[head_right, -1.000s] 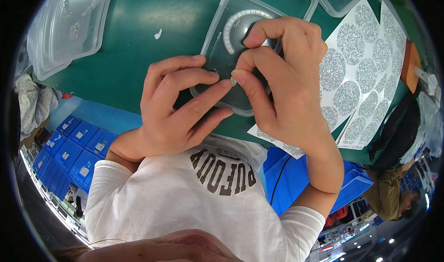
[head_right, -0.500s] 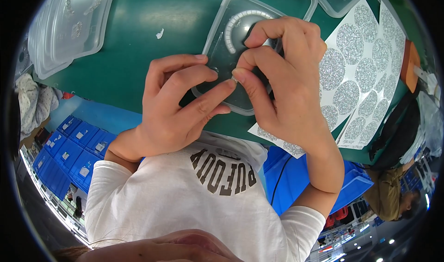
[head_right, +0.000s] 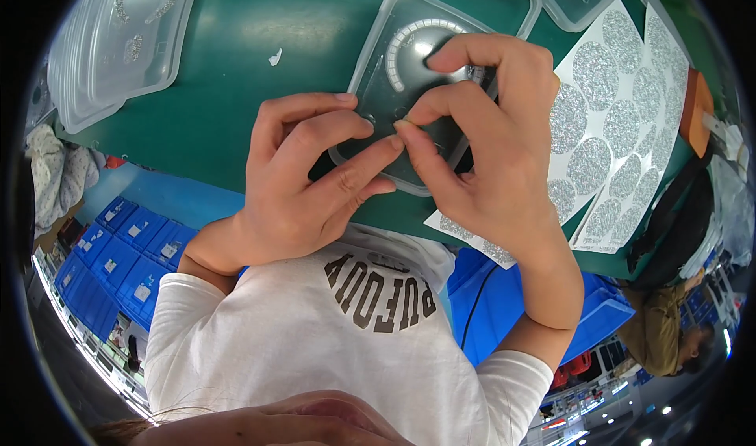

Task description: The person peels circular stickers from a sticker sheet by hand and applies them to the back of transparent phone cases.

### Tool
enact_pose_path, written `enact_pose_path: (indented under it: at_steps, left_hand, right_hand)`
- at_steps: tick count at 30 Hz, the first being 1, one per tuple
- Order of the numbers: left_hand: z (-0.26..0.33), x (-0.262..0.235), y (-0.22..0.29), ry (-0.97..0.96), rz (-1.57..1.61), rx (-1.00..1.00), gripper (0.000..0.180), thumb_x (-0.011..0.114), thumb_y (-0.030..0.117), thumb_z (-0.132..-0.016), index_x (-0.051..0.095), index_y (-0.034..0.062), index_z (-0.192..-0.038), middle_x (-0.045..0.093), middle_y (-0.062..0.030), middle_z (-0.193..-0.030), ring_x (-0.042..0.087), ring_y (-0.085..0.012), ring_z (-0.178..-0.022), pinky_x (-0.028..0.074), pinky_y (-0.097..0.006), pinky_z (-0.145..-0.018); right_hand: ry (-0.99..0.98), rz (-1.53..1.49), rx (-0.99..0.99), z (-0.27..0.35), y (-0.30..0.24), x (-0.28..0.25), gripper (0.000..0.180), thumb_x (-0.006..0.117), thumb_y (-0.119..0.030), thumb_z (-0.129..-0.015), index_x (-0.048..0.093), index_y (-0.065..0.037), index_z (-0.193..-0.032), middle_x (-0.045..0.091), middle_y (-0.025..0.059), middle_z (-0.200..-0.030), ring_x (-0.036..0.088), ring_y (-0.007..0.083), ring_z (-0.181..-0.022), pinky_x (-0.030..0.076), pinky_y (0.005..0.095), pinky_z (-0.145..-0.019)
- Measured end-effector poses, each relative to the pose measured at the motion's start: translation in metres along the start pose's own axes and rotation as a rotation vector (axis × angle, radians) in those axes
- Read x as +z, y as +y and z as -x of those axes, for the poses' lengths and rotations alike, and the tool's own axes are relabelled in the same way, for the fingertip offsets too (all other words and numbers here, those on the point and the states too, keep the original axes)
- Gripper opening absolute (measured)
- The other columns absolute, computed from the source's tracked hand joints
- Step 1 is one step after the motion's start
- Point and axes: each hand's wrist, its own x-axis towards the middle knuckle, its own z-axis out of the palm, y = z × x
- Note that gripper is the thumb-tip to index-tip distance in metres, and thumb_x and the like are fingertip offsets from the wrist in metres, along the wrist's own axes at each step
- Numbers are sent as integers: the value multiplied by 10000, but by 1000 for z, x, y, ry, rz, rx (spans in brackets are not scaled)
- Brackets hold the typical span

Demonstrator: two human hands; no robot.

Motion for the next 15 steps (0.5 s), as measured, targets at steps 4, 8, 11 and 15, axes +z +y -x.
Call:
enact_pose_path:
  at_steps: [4, 8, 11, 15]
  left_hand:
    - [0, 1, 1, 5, 11, 7, 402, 815, 206, -658, 758, 104, -1043, 611, -55, -1006, 558, -294, -1027, 489, -346, -741]
    - [-1, 0, 1, -8, 19, 16, 454, 827, 178, -656, 733, 104, -1094, 611, -59, -1008, 561, -313, -1030, 480, -363, -770]
    - [-4, -3, 5, -42, 61, -63, 533, 822, 160, -664, 691, 104, -1178, 594, -69, -1030, 550, -321, -1029, 470, -381, -804]
    - [-9, -7, 10, -82, -13, -74, 579, 799, 161, -689, 650, 89, -1243, 565, -83, -1066, 535, -318, -1031, 460, -399, -832]
  right_hand:
    - [138, -267, 42, -3, 13, -4, 511, 802, -45, -702, 554, 21, -1144, 515, 157, -1263, 502, 231, -1141, 389, 352, -999]
    - [156, -389, 68, 0, 18, -8, 396, 783, -4, -721, 611, 2, -1077, 570, 150, -1170, 559, 232, -1080, 435, 315, -927]
    - [169, -366, 74, -1, 16, -5, 359, 755, 24, -740, 618, -6, -1070, 574, 138, -1161, 562, 226, -1068, 434, 308, -920]
    - [183, -356, 70, -2, 15, -3, 352, 744, 35, -745, 621, -21, -1070, 581, 119, -1136, 564, 213, -1046, 435, 303, -907]
